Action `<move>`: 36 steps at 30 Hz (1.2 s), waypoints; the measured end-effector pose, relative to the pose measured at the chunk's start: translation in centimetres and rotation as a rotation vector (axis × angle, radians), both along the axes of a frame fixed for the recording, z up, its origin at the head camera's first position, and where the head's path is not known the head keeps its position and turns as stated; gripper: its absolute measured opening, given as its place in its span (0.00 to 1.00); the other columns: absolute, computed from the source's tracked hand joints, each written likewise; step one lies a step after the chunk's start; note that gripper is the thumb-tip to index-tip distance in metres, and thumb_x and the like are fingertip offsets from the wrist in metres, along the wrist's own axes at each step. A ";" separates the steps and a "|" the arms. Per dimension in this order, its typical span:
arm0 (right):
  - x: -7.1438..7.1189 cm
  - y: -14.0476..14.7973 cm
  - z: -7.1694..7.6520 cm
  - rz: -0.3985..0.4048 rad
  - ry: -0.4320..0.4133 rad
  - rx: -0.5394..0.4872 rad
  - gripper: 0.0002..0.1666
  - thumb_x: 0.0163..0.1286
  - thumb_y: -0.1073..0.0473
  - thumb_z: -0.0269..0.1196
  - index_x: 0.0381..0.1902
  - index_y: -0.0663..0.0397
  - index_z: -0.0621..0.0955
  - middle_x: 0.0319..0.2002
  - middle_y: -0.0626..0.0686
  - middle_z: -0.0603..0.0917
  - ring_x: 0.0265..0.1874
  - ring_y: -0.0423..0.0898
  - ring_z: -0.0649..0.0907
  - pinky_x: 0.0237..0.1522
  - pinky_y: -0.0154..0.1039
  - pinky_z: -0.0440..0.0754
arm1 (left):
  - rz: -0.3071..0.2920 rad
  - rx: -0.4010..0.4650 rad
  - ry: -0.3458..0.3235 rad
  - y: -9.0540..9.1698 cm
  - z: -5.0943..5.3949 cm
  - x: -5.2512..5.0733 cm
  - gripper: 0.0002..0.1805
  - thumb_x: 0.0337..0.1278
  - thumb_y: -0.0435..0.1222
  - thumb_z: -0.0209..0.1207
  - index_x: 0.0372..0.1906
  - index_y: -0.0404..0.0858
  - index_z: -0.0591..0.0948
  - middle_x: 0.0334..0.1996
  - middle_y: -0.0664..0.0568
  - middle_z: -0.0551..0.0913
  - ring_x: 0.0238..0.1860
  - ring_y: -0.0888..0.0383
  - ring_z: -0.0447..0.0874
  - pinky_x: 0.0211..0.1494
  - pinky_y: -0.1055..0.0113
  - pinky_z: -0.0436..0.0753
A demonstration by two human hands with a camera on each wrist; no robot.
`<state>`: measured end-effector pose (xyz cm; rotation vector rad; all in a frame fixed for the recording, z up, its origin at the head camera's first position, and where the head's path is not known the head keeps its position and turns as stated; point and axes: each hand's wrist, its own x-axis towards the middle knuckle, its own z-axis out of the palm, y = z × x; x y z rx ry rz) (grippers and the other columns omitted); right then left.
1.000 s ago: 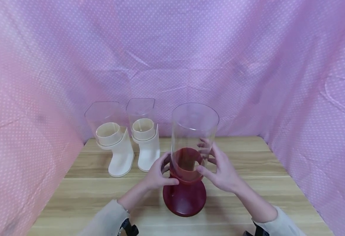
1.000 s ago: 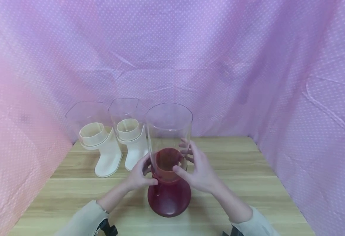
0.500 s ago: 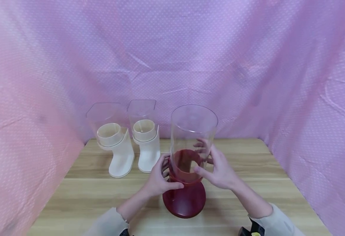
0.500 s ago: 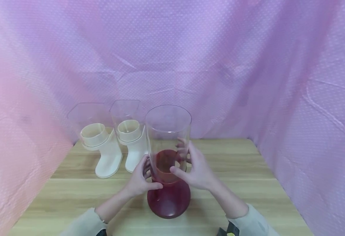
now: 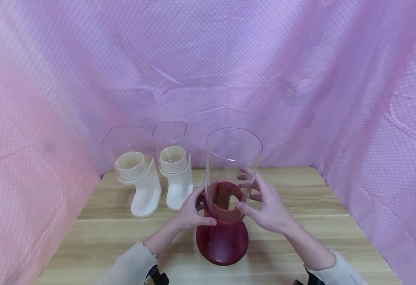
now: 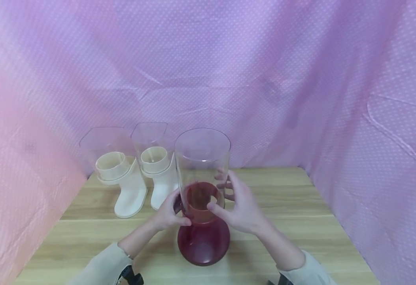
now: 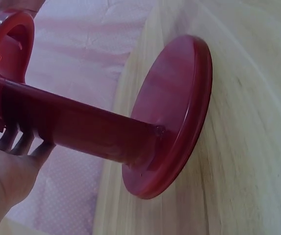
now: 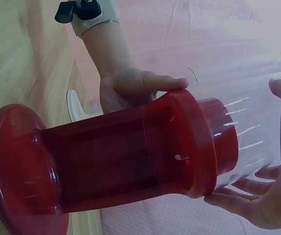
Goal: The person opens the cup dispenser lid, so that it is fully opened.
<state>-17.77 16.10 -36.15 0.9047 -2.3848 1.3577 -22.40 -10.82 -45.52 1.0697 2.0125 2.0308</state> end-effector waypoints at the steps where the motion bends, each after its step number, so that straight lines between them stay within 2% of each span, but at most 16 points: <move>1: 0.0 -0.1 0.0 -0.002 -0.002 0.004 0.48 0.66 0.59 0.73 0.79 0.41 0.65 0.66 0.57 0.82 0.58 0.57 0.88 0.48 0.49 0.93 | 0.009 -0.009 -0.008 0.0 0.1 0.1 0.60 0.43 0.54 0.84 0.79 0.35 0.66 0.65 0.34 0.79 0.60 0.63 0.83 0.66 0.69 0.84; 4: -0.2 -0.4 0.0 -0.003 -0.003 0.005 0.47 0.66 0.58 0.73 0.79 0.42 0.65 0.66 0.57 0.82 0.58 0.57 0.88 0.48 0.50 0.93 | 0.042 -0.036 -0.024 0.1 0.3 0.4 0.57 0.42 0.54 0.84 0.76 0.40 0.69 0.62 0.39 0.81 0.58 0.60 0.85 0.64 0.66 0.86; 8: -0.6 -0.6 0.1 0.009 0.006 0.014 0.47 0.65 0.57 0.72 0.79 0.44 0.65 0.66 0.57 0.82 0.59 0.58 0.88 0.49 0.55 0.93 | 0.108 -0.062 -0.009 0.3 0.6 1.2 0.53 0.42 0.51 0.85 0.74 0.46 0.70 0.61 0.44 0.83 0.56 0.56 0.87 0.61 0.62 0.88; 12: -0.9 -0.4 0.1 0.038 -0.006 0.007 0.47 0.66 0.59 0.72 0.79 0.45 0.64 0.67 0.58 0.82 0.60 0.59 0.87 0.51 0.55 0.92 | 0.148 -0.070 0.018 0.3 0.5 1.5 0.54 0.41 0.52 0.85 0.74 0.45 0.70 0.61 0.44 0.83 0.57 0.57 0.86 0.61 0.62 0.88; 14: -1.0 -0.2 0.2 0.044 -0.011 -0.011 0.47 0.65 0.61 0.72 0.79 0.46 0.65 0.67 0.58 0.82 0.60 0.59 0.87 0.52 0.53 0.92 | 0.116 -0.053 0.018 0.0 0.5 1.2 0.57 0.40 0.54 0.85 0.75 0.41 0.69 0.63 0.40 0.82 0.59 0.59 0.85 0.63 0.65 0.86; 19: -0.8 0.4 0.3 0.036 -0.010 -0.040 0.48 0.63 0.66 0.72 0.78 0.45 0.67 0.67 0.57 0.82 0.58 0.58 0.88 0.53 0.50 0.92 | -0.030 -0.028 0.024 -0.5 0.8 -0.5 0.60 0.41 0.56 0.84 0.76 0.33 0.66 0.64 0.33 0.79 0.60 0.62 0.83 0.65 0.68 0.85; 23: -0.7 0.5 0.5 0.052 -0.013 -0.028 0.48 0.64 0.65 0.73 0.79 0.43 0.66 0.67 0.58 0.82 0.58 0.59 0.88 0.51 0.49 0.92 | -0.076 -0.045 0.001 -0.6 1.0 -1.0 0.57 0.43 0.53 0.84 0.74 0.32 0.69 0.62 0.33 0.80 0.59 0.61 0.84 0.63 0.66 0.87; 27: -0.9 0.1 0.6 0.045 0.001 -0.007 0.47 0.65 0.61 0.73 0.79 0.43 0.66 0.66 0.59 0.82 0.59 0.60 0.87 0.49 0.48 0.93 | -0.021 -0.045 -0.014 -0.3 1.0 -0.5 0.54 0.41 0.50 0.86 0.72 0.35 0.72 0.62 0.36 0.83 0.57 0.59 0.86 0.61 0.63 0.88; 30: -1.2 -0.2 0.7 0.040 0.007 0.006 0.48 0.65 0.59 0.73 0.79 0.43 0.66 0.67 0.59 0.82 0.59 0.60 0.87 0.49 0.50 0.93 | 0.081 -0.080 0.008 -0.1 0.9 0.2 0.51 0.40 0.48 0.86 0.72 0.42 0.73 0.60 0.41 0.85 0.54 0.59 0.86 0.56 0.64 0.90; 34: -1.7 -0.4 0.6 0.071 -0.004 0.000 0.47 0.66 0.58 0.72 0.80 0.44 0.65 0.68 0.59 0.81 0.61 0.62 0.86 0.53 0.54 0.92 | 0.201 -0.129 0.046 0.2 0.9 1.2 0.49 0.38 0.47 0.87 0.70 0.48 0.74 0.55 0.47 0.86 0.49 0.60 0.85 0.49 0.66 0.88; 36: -1.8 -0.3 0.5 0.074 -0.007 -0.008 0.48 0.66 0.56 0.72 0.80 0.42 0.65 0.68 0.58 0.81 0.61 0.62 0.86 0.53 0.56 0.91 | 0.200 -0.127 0.056 0.3 0.7 1.2 0.50 0.38 0.48 0.87 0.70 0.48 0.74 0.55 0.46 0.86 0.49 0.60 0.85 0.50 0.66 0.88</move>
